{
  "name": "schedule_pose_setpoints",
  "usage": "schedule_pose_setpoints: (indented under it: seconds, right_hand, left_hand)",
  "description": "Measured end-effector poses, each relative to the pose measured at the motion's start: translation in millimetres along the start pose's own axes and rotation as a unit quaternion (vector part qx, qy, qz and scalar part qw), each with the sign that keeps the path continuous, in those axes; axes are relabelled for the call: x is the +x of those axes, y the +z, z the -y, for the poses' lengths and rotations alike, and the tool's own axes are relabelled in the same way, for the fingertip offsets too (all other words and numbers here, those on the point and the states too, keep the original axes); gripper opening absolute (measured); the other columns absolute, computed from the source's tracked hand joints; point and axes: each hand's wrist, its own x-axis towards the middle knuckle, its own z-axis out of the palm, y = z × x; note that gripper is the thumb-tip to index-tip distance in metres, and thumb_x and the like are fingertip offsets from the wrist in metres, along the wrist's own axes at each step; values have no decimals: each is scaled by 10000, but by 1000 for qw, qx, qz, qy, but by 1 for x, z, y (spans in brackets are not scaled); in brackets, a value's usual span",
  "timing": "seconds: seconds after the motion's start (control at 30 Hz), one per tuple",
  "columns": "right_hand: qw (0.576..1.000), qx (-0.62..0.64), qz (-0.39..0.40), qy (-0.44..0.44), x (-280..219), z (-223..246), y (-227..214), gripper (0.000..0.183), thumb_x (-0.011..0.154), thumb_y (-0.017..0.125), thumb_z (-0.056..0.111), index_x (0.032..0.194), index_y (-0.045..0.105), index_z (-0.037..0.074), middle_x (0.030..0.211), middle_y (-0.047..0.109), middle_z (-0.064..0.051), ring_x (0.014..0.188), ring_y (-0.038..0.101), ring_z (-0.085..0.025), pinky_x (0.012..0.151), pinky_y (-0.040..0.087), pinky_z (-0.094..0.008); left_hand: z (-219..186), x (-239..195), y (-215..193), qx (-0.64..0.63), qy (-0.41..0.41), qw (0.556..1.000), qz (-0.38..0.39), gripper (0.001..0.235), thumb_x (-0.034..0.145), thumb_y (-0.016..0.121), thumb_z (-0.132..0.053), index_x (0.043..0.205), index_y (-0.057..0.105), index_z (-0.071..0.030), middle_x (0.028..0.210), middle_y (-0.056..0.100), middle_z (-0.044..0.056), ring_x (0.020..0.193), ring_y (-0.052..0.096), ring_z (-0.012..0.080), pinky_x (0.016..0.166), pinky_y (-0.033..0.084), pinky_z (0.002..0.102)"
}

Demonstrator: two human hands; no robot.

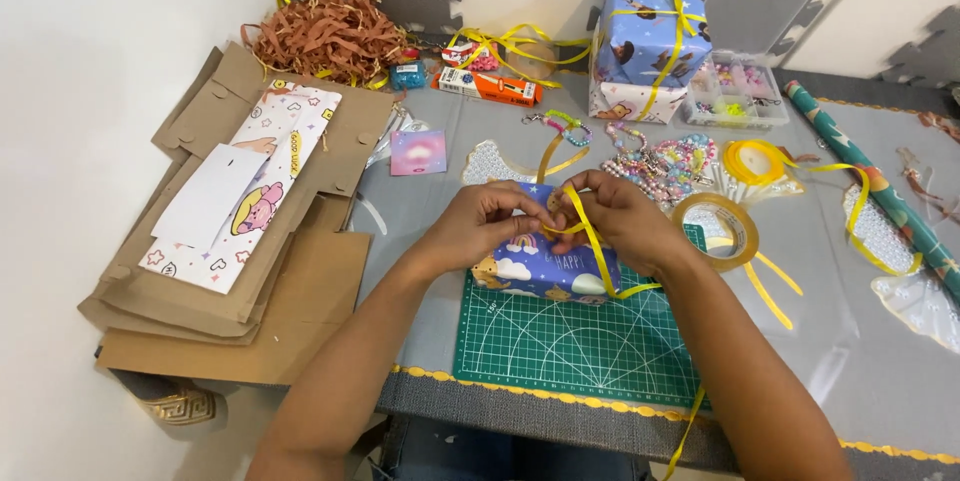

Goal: The person ties a yellow ribbon around a small gift box wrapped in blue paper with cartoon characters. They wrap the ribbon around the box, tie a knot, and form a bow, then adjust the loops and tails to finish the decoration.

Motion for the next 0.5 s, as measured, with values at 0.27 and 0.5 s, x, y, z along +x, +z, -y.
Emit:
schedule_pose_setpoints:
  seconds: [0.27, 0.5]
  right_hand:
    - [998, -41, -34, -27, -7, -6, 11, 201, 1164, 624, 81, 1277, 752, -25, 1054, 834, -276, 864, 893, -375, 868, 751, -516]
    - [992, -103, -72, -33, -4, -21, 19, 143, 1106, 783, 92, 1158, 863, -14, 1045, 849, -275, 859, 885, -364, 781, 756, -461]
  left_hand:
    - [31, 10, 2, -44, -37, 998, -6, 314, 1020, 910, -132, 1314, 800, -128, 988, 856, 79, 734, 522, 73, 703, 470, 242]
    - [28, 5, 8, -36, -43, 998, -22, 477, 1004, 927, -111, 1452, 776, -177, 987, 875, 95, 683, 505, 77, 688, 450, 230]
